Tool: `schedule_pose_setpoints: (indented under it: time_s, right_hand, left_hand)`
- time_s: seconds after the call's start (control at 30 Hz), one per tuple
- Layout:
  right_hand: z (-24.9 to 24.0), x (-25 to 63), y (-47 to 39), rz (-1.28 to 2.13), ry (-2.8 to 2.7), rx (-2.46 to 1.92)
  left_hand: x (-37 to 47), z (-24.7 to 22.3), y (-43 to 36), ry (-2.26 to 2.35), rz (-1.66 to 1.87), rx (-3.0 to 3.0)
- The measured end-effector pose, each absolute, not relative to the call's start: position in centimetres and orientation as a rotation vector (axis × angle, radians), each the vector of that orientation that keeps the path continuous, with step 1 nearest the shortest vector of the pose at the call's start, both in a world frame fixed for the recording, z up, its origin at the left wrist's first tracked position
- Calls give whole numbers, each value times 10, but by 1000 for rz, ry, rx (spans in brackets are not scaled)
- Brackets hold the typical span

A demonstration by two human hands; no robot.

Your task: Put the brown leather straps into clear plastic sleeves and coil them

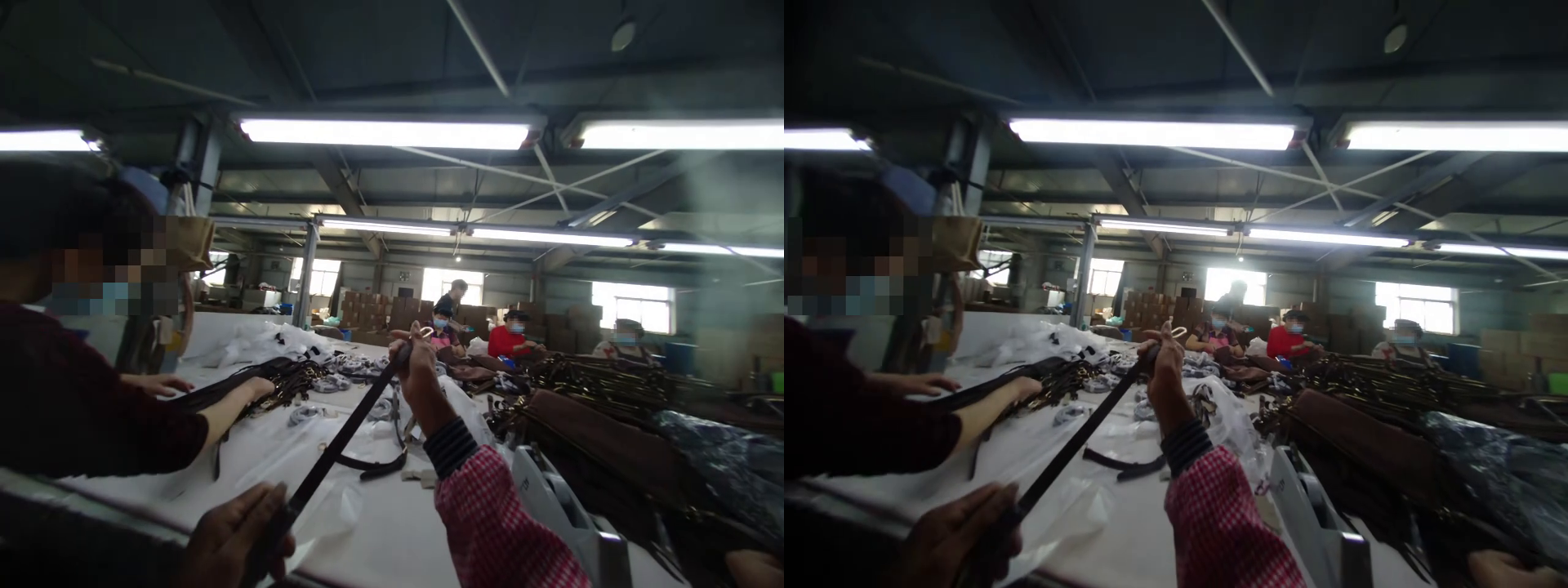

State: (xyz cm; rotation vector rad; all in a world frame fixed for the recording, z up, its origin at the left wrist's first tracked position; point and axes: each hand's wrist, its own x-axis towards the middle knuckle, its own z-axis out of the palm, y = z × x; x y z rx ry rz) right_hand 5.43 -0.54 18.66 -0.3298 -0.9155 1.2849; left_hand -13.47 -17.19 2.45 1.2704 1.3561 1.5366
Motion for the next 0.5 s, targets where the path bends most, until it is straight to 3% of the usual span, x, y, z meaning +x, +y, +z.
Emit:
schedule_pose_setpoints:
  time_s: [0.17, 0.3, 0.5]
  right_hand:
    - [250, 55, -42, 1162, -1424, -329]
    - [271, 46, -67, 1072, -1804, -177]
    - [267, 34, -73, 1201, -1813, -165]
  left_hand:
    - [-103, 117, -153, 1048, 1710, 1345]
    - [-88, 192, -146, 792, 1824, 1421]
    - [-78, 232, -140, 668, 1902, 1274]
